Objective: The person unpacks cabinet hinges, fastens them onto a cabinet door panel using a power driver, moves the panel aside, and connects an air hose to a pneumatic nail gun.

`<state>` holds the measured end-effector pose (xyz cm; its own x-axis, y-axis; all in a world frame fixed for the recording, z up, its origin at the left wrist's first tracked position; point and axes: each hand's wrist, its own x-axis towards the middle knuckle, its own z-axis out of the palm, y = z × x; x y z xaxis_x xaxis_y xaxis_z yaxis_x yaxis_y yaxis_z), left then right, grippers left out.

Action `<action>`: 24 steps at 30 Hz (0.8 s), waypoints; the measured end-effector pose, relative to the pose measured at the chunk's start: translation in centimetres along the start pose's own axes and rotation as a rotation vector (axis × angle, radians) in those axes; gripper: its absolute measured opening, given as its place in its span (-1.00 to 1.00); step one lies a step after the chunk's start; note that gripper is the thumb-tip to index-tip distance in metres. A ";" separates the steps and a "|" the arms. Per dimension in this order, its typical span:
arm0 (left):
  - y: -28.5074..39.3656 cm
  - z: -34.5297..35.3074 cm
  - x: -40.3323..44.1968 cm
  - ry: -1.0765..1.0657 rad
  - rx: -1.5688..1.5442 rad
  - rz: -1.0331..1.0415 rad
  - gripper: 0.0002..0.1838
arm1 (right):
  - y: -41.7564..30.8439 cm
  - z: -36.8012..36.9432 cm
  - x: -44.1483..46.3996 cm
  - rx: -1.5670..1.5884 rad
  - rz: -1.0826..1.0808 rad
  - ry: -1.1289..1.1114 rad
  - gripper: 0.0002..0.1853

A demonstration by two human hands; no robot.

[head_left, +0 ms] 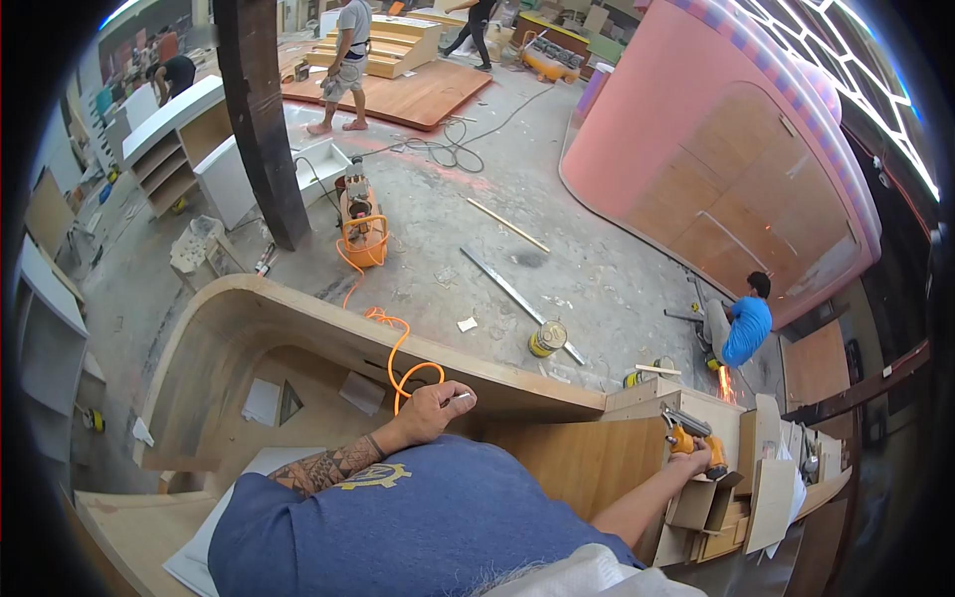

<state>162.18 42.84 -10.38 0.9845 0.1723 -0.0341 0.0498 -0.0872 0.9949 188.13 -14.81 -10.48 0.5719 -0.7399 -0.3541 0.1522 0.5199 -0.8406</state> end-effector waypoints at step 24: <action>12.6 -0.8 4.0 -0.125 -0.014 0.169 -0.61 | 5.1 18.0 -43.4 0.411 0.315 -1.072 -0.69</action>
<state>166.61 43.24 2.07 0.9918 0.0335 0.1230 -0.1195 -0.0912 0.9886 178.57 27.62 7.99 0.9830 0.0775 0.1664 0.0194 0.8574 -0.5143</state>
